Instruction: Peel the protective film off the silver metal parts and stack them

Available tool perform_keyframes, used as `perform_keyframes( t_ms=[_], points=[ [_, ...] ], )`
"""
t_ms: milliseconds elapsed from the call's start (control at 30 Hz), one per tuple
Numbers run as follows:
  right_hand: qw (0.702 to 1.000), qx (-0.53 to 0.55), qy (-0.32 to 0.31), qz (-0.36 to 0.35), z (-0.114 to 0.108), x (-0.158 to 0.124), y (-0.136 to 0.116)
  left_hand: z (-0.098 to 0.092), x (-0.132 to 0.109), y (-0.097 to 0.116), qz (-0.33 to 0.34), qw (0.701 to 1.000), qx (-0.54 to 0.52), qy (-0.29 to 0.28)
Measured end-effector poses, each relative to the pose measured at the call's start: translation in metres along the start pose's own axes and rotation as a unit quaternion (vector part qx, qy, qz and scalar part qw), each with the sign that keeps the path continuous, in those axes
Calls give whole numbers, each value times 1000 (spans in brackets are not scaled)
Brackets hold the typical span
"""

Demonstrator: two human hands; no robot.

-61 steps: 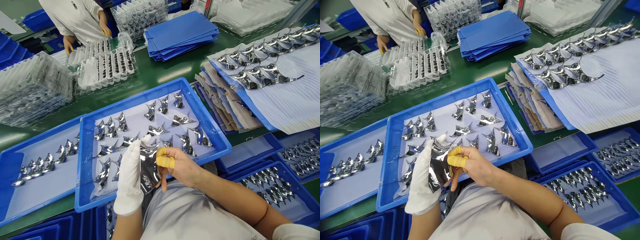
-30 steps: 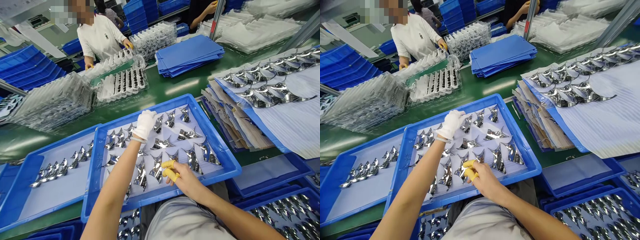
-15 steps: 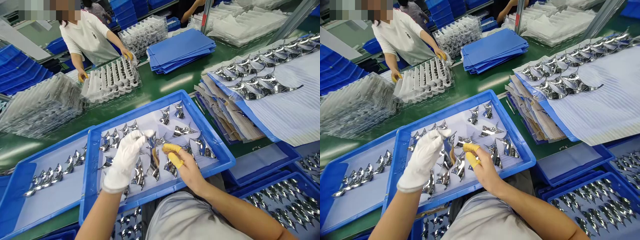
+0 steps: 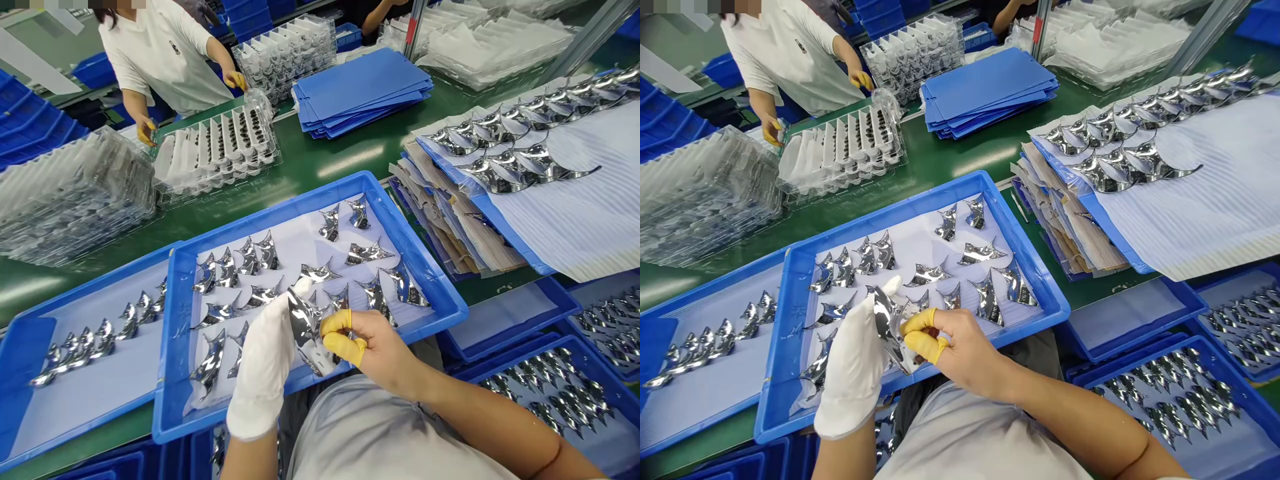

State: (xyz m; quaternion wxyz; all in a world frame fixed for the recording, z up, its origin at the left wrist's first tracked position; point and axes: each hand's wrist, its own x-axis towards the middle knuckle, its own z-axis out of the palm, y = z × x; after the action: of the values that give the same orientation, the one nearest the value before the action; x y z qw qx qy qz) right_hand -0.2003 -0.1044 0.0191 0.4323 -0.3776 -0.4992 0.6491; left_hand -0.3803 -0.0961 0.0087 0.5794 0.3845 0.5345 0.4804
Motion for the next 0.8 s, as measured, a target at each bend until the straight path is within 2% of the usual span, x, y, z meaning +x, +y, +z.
perform_keyframes(
  t_ms=[67, 167, 333, 400, 533, 600, 667, 733, 800],
  points=[
    [997, -59, -1, -42, -1, -3, -2, 1, -4, 4, -15, 999, 3, -39],
    [985, -124, -22, -115, -2, -5, -4, 1, -8, 4, 13, 997, -9, -74],
    [941, -250, -33, -224, -3, -8, -7, -4, -7, -4, 56, 998, -20, -18],
    [932, -272, -38, -235, -3, -9, -8, -5, -7, -6, 60, 998, -23, -11],
    [935, -261, -38, -239, -3, -10, -8, -4, -7, -5, 66, 997, -35, -21],
    [943, -238, -38, -230, -3, -11, -8, -1, -6, -3, 62, 997, -38, -24],
    [962, -193, -38, -191, -3, -10, -9, 3, -6, 0, 55, 997, -45, -19],
    [988, -107, -31, -103, -2, -9, -9, 9, -6, 4, 47, 997, -55, -9],
    [999, 25, -28, 12, 1, -6, -6, 16, -5, 9, 33, 997, -63, 3]
  ],
)
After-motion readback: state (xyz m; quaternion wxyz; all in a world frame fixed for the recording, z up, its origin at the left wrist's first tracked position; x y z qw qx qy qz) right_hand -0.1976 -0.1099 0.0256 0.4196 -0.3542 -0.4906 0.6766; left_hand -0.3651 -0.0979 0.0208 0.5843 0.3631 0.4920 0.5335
